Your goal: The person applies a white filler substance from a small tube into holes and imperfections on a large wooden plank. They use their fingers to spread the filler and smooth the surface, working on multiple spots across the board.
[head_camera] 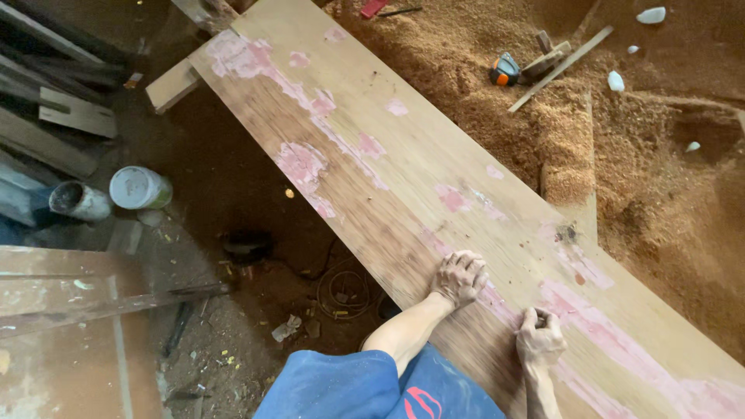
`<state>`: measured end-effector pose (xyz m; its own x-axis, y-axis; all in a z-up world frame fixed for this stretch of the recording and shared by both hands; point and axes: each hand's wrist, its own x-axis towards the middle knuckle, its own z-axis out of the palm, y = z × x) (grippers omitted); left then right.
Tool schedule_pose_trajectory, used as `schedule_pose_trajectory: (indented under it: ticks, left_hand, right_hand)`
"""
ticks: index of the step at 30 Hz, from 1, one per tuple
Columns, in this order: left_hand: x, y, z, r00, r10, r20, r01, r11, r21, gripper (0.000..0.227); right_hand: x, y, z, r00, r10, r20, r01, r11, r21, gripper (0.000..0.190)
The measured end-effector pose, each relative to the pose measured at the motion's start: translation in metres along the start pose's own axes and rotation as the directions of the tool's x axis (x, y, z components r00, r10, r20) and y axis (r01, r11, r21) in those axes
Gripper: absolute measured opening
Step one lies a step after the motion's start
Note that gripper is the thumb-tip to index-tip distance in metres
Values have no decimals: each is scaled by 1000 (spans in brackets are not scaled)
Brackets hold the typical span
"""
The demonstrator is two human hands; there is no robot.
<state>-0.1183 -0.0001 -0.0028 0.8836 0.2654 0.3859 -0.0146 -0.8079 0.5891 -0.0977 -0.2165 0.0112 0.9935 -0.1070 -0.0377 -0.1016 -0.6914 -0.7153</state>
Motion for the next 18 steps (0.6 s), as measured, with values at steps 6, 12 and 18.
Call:
schedule_pose_trajectory:
  ticks: [6,12,18]
  left_hand:
    - [3,-7,12,1000,15,-4,-15,997,74,24]
    - [1,-14,19,997,31,68,-39,992,123,29]
    - [6,0,7,998,37,60,-45,990,130,29]
  right_hand:
    - [8,-10,-2,998,44,40,-47,996,75,20]
    - [8,-16,-8,990,105,96,-116,986,121,16]
    - [25,-21,-16,955,213,207,-267,920,286,14]
